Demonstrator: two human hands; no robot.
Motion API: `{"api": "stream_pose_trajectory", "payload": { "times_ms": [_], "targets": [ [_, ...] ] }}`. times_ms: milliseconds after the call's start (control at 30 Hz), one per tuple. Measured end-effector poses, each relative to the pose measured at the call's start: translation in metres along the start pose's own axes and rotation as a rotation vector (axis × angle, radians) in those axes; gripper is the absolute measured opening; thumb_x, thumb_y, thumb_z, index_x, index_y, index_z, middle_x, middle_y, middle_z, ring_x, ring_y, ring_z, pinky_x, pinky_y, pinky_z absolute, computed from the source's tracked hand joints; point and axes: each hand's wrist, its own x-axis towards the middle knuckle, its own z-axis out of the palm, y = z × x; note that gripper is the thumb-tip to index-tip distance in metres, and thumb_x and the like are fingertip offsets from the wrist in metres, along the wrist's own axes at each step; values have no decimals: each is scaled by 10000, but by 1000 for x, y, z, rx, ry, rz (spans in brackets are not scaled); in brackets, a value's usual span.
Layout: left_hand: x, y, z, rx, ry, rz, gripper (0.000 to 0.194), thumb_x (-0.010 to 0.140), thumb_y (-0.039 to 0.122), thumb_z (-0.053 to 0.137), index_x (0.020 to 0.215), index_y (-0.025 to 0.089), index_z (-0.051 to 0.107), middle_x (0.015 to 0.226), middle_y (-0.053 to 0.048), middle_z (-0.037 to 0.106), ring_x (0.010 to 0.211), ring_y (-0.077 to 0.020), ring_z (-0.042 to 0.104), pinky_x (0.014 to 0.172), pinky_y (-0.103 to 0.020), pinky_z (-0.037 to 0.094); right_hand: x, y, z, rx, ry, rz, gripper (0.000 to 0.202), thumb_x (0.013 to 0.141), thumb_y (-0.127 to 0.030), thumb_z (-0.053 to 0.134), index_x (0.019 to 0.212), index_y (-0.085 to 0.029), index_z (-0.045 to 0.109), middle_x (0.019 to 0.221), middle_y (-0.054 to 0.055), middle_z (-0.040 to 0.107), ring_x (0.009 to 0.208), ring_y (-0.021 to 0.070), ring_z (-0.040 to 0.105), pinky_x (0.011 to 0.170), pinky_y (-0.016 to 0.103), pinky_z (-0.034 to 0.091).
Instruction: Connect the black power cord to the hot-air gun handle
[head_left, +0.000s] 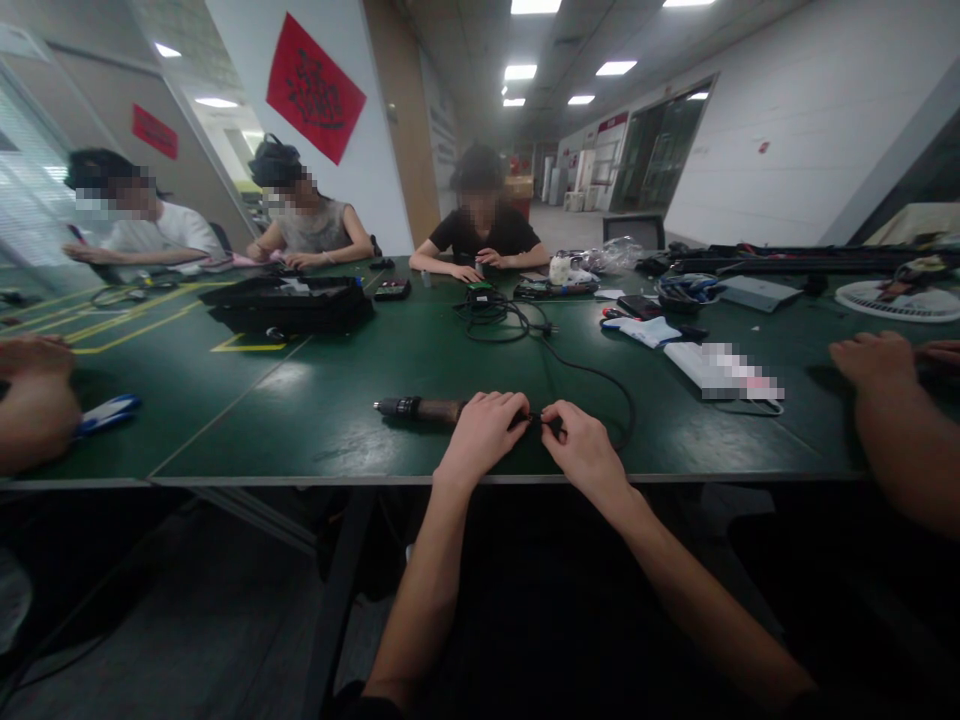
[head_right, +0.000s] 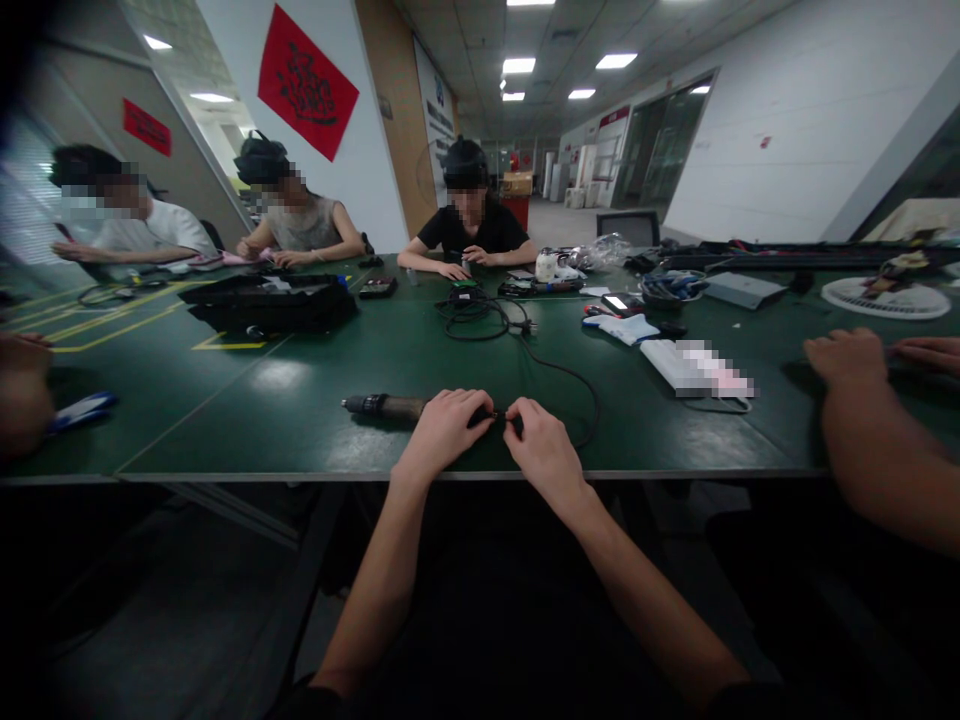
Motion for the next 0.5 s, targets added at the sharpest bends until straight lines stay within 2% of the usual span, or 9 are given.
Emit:
{"api": "stream_pose_trajectory", "payload": {
  "times_ms": [100,267,400,500],
  "targets": [
    [0,0,0,8,1,-13,107,972,296,671,1056,260,615,1026,-6,725,1032,-230,658,920,-394,450,0,0,0,-6,3,-1,109,944,-182,559,1009,-233,628,1041,51,711,836,192,664,781,322,500],
    [-1,0,-2,-30,-17,30,102,974,237,649,1065,275,625,1058,10,731,1053,-214,659,935,-388,445,-1,2,2,8,14,-11,107,945,-183,564,1013,-235,628,1050,53,712,844,193,665,784,317,500],
    [0,0,-1,3,6,-11,93,977,300,672,1039,259,616,1014,1,725,1023,-228,659,910,-397,449,-1,2,2,8,19,-12,113,941,-177,566,1015,-236,628,1047,49,713,860,195,669,808,322,504],
    [-1,-1,-1,-23,8,24,112,970,272,672,1069,269,619,1050,8,727,1041,-222,659,930,-395,445,-1,1,1,-5,14,-4,117,940,-181,570,1018,-236,637,1047,50,715,819,188,662,784,320,501]
  ]
}}
